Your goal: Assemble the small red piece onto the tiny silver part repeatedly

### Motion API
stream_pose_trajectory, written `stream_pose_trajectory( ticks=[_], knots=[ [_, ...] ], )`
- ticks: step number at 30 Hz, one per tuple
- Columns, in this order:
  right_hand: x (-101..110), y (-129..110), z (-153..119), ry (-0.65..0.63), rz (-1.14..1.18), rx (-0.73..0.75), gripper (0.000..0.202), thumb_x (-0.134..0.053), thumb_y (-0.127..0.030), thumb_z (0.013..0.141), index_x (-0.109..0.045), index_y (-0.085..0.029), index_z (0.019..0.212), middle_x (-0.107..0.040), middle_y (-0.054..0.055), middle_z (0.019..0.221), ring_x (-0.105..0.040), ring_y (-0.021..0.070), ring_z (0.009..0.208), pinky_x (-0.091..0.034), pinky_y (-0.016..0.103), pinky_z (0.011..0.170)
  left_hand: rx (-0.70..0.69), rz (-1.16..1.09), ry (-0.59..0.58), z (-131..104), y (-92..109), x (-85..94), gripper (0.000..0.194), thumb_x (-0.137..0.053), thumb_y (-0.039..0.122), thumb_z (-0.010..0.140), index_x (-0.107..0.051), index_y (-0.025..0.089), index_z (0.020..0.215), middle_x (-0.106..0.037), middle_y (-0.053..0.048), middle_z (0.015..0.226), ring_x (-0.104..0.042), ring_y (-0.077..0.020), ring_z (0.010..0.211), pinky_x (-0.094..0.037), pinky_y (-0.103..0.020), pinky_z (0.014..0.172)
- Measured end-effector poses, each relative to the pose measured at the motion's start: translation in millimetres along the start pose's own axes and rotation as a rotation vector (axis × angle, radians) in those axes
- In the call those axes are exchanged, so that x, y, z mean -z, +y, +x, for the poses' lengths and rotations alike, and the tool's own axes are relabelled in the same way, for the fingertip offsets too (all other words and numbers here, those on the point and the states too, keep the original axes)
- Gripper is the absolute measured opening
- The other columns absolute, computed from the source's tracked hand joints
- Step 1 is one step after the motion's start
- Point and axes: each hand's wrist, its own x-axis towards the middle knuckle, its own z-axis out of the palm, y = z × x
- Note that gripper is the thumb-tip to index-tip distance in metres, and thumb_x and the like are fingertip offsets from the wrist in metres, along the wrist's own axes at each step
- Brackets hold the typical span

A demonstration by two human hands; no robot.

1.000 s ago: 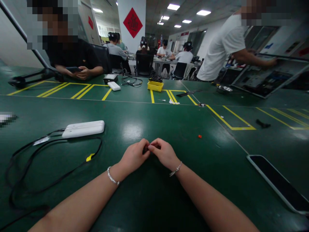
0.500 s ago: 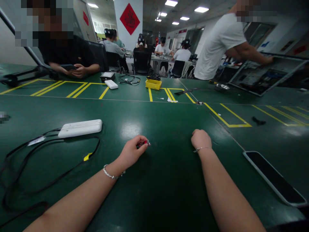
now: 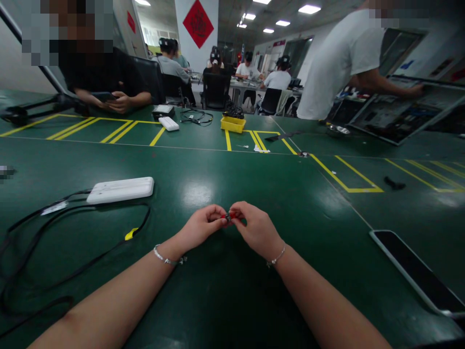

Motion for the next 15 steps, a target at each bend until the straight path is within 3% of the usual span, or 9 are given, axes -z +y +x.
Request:
stream_pose_trajectory(
  ticks=[9,15],
  knots=[
    [-4.4,-0.8,-1.7,0.031,-0.014,-0.014,0.017,-0.045,-0.011,0.077,-0.053,-0.02,0.089,-0.059,0.002,0.083,-0.055,0.0134,0.076,-0.044,0.027,0.071,-0.005,0.085,0.0,0.7,-2.7,1.0,0.021,-0.052,0.03,0.076,-0.057,0.015,0.09,-0.064,-0.003,0.084,-0.059,-0.0134,0.075,-0.045,-0.028,0.071],
    [-3.4,-3.1,-1.4,0.051,-0.015,-0.025,0.017,-0.044,-0.011,0.078,-0.053,-0.02,0.089,-0.06,0.003,0.083,-0.055,0.014,0.076,-0.045,0.028,0.072,-0.013,0.073,-0.022,0.7,-2.5,1.0,0.022,-0.052,0.03,0.076,-0.058,0.016,0.092,-0.065,-0.003,0.088,-0.059,-0.0142,0.083,-0.043,-0.029,0.078]
  ],
)
